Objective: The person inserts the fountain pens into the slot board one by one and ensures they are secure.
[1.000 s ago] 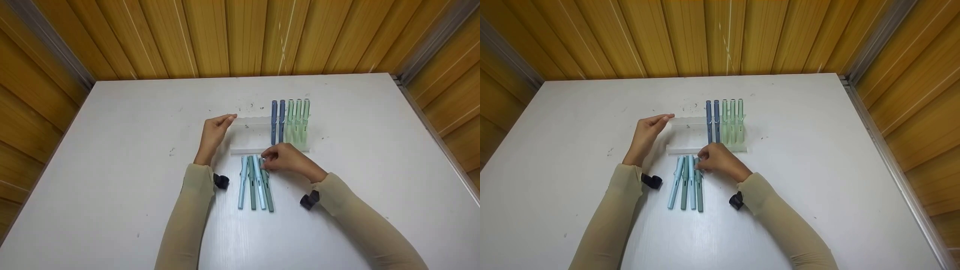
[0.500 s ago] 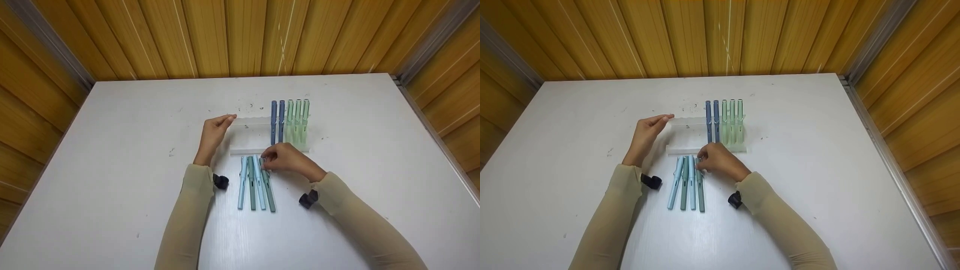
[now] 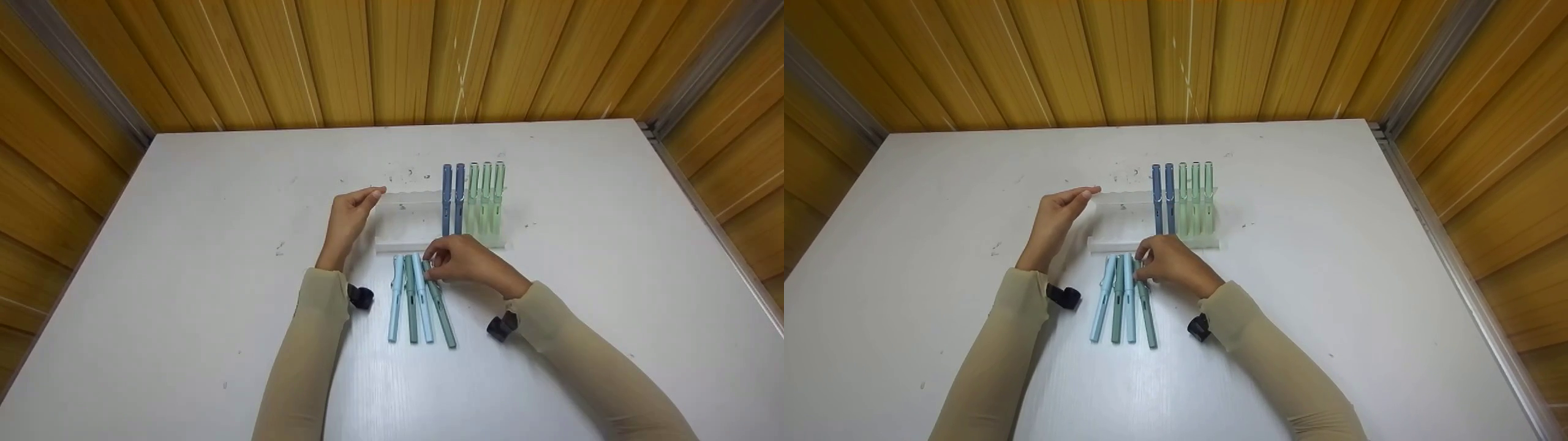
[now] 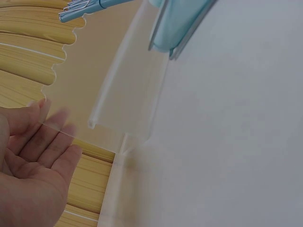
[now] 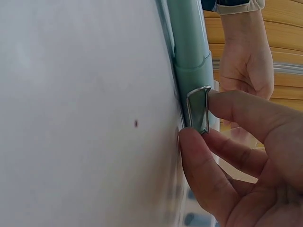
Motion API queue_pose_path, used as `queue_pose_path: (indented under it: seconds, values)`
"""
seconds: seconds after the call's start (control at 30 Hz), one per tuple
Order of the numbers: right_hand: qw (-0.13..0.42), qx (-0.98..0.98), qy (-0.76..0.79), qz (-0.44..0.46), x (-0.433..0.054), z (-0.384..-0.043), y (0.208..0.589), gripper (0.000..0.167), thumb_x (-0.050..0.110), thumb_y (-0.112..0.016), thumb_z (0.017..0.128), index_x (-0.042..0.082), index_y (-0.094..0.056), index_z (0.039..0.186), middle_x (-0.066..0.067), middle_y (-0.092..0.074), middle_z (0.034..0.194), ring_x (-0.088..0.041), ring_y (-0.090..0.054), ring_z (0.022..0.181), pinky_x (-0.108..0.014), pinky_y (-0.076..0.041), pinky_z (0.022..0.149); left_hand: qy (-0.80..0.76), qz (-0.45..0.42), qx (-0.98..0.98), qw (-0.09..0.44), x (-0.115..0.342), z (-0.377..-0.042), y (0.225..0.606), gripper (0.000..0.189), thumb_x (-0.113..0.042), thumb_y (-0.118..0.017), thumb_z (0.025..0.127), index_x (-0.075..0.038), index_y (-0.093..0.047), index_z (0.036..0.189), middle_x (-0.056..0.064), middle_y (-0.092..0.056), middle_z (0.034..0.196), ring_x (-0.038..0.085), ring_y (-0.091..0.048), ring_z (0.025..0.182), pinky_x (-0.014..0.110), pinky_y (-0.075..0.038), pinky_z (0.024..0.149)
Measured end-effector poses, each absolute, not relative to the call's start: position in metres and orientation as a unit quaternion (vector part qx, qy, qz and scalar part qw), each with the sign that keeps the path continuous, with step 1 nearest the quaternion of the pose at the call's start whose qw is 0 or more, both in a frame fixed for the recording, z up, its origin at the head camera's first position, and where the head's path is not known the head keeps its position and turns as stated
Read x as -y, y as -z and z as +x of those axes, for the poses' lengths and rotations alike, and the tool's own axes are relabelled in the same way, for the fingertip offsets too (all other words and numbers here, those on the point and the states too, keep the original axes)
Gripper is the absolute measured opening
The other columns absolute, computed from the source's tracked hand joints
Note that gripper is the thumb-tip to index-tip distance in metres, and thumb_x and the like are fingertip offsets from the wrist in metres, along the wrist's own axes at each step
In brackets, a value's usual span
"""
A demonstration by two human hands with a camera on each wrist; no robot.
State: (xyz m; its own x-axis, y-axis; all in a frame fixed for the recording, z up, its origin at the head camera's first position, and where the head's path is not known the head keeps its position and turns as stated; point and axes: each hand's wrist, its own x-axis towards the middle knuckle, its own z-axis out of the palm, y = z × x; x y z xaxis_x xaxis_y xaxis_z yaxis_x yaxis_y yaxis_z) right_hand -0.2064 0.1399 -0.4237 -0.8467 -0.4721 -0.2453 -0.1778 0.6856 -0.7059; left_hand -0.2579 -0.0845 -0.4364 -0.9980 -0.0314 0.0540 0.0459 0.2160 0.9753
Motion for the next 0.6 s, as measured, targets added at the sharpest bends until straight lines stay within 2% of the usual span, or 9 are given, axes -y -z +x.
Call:
queue_pose_path:
  seconds: [0.37, 0.6]
  values:
    - [0.211, -0.895, 0.348, -0.186, -0.1390, -0.2066, 0.4248, 0.035, 0.016, -0.079, 0.077, 0.004, -0.071, 0.109, -0.005, -0.066, 0.081, -0.013, -0.055, 0.072, -0.024, -0.046, 0.063, 0.624, 0.003, 0.781, 0.027, 0.0844, -0.2586, 0.4370, 0.029, -0.028, -0.061, 0.095, -0.009, -0.070, 0.116, 0.006, -0.067, 0.124, 0.020, -0.056, 0.124, 0.037, -0.043, 0.106]
    - [0.214, -0.892, 0.350, -0.190, -0.1388, -0.2056, 0.4245, 0.035, 0.020, -0.081, 0.078, 0.004, -0.072, 0.107, -0.005, -0.065, 0.082, -0.013, -0.054, 0.074, -0.025, -0.045, 0.065, 0.624, -0.002, 0.781, 0.031, 0.0844, -0.2582, 0.4366, 0.029, -0.027, -0.061, 0.095, -0.009, -0.070, 0.116, 0.007, -0.067, 0.123, 0.021, -0.057, 0.124, 0.037, -0.044, 0.106]
